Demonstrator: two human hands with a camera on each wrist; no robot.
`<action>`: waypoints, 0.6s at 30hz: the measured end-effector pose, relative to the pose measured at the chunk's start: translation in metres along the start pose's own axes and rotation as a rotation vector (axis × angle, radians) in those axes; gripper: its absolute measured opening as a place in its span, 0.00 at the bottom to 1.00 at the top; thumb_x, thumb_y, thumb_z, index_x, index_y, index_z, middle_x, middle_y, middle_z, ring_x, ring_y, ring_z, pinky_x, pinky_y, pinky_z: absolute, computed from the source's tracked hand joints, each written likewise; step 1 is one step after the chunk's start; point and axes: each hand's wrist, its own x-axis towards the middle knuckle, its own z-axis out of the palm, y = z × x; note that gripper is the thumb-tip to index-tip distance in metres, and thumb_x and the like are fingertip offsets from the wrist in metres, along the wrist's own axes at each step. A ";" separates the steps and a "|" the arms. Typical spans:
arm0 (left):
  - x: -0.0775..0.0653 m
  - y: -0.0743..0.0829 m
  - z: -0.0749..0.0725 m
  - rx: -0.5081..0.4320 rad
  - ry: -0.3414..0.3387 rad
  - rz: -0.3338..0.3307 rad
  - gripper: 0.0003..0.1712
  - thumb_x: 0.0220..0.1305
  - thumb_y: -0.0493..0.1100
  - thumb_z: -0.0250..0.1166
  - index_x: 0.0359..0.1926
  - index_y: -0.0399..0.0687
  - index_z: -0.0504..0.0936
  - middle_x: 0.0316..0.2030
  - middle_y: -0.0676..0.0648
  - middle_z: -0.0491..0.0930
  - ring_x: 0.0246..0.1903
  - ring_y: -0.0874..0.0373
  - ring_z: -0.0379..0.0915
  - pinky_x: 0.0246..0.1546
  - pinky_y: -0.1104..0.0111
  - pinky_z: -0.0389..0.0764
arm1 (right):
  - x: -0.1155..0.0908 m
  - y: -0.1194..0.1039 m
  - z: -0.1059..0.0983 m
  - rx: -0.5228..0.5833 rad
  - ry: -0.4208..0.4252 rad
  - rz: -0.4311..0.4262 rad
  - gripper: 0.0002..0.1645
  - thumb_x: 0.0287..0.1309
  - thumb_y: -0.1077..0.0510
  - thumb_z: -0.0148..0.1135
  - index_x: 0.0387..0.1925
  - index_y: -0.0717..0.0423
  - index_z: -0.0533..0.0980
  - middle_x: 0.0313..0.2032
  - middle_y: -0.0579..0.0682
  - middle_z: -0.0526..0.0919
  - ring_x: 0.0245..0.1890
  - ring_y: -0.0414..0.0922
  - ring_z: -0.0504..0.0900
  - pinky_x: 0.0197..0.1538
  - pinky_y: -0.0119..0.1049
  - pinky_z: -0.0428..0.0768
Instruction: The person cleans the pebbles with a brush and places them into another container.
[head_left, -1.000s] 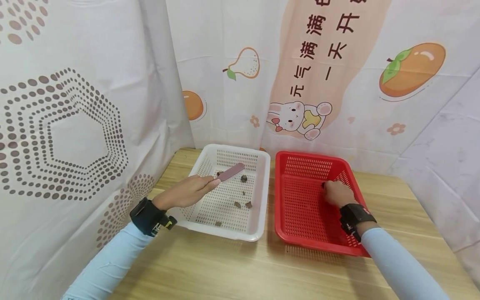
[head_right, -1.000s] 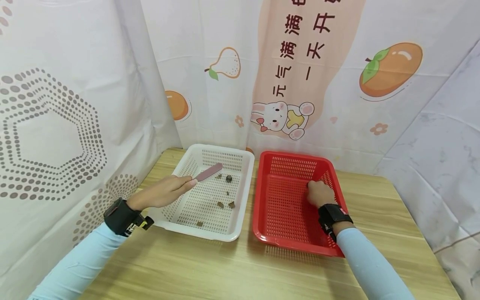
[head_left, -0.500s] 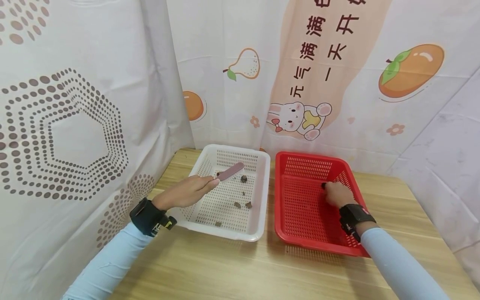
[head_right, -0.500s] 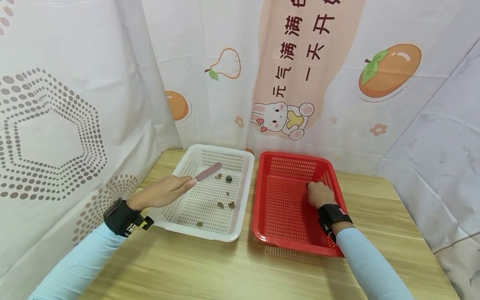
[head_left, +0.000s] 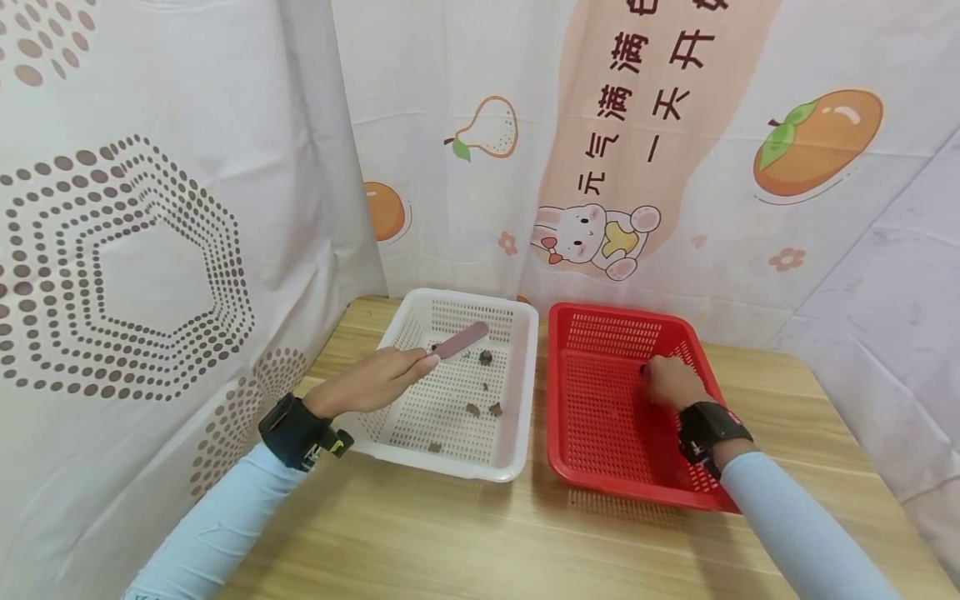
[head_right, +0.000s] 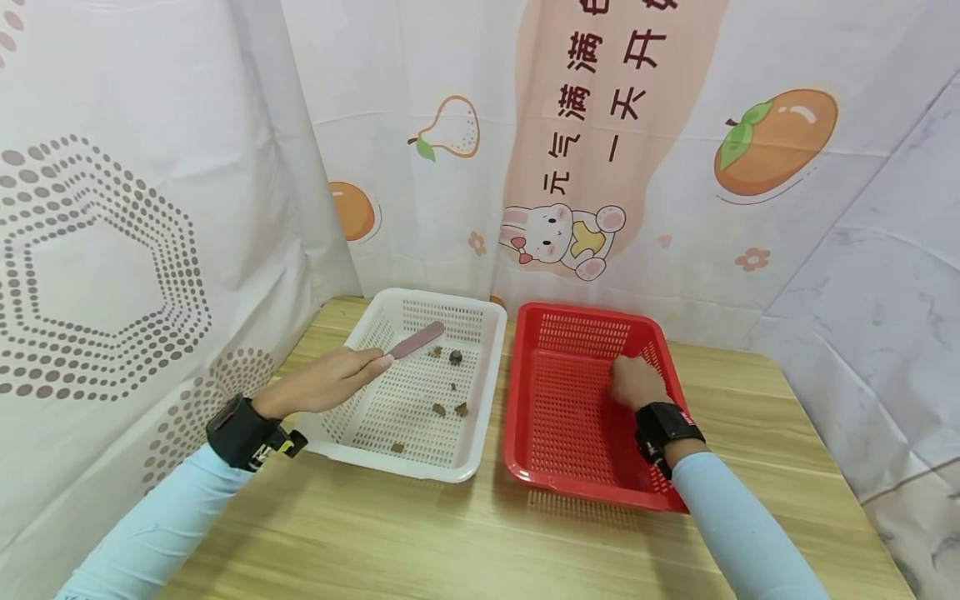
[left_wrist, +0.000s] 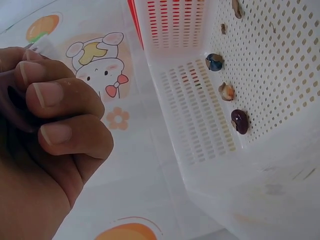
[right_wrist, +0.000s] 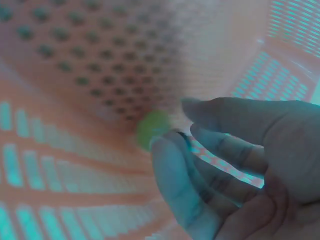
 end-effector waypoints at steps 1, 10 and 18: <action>0.000 0.000 0.000 0.001 0.002 0.002 0.29 0.73 0.66 0.33 0.36 0.54 0.72 0.20 0.56 0.58 0.20 0.63 0.60 0.26 0.66 0.65 | 0.001 -0.004 -0.004 0.027 -0.002 0.004 0.05 0.53 0.67 0.56 0.24 0.59 0.73 0.18 0.50 0.70 0.18 0.46 0.70 0.20 0.38 0.68; -0.001 0.000 -0.003 -0.005 0.009 0.020 0.32 0.74 0.63 0.33 0.29 0.48 0.72 0.17 0.56 0.58 0.17 0.63 0.52 0.21 0.68 0.58 | 0.018 -0.078 -0.032 0.139 0.176 -0.096 0.10 0.60 0.57 0.61 0.37 0.61 0.79 0.30 0.54 0.81 0.25 0.48 0.76 0.29 0.41 0.76; 0.005 0.007 -0.005 0.004 0.053 0.064 0.28 0.76 0.59 0.36 0.28 0.49 0.72 0.18 0.55 0.63 0.17 0.62 0.57 0.23 0.67 0.64 | 0.033 -0.172 -0.024 0.223 0.184 -0.226 0.08 0.59 0.55 0.63 0.36 0.56 0.81 0.31 0.51 0.82 0.26 0.46 0.78 0.30 0.39 0.77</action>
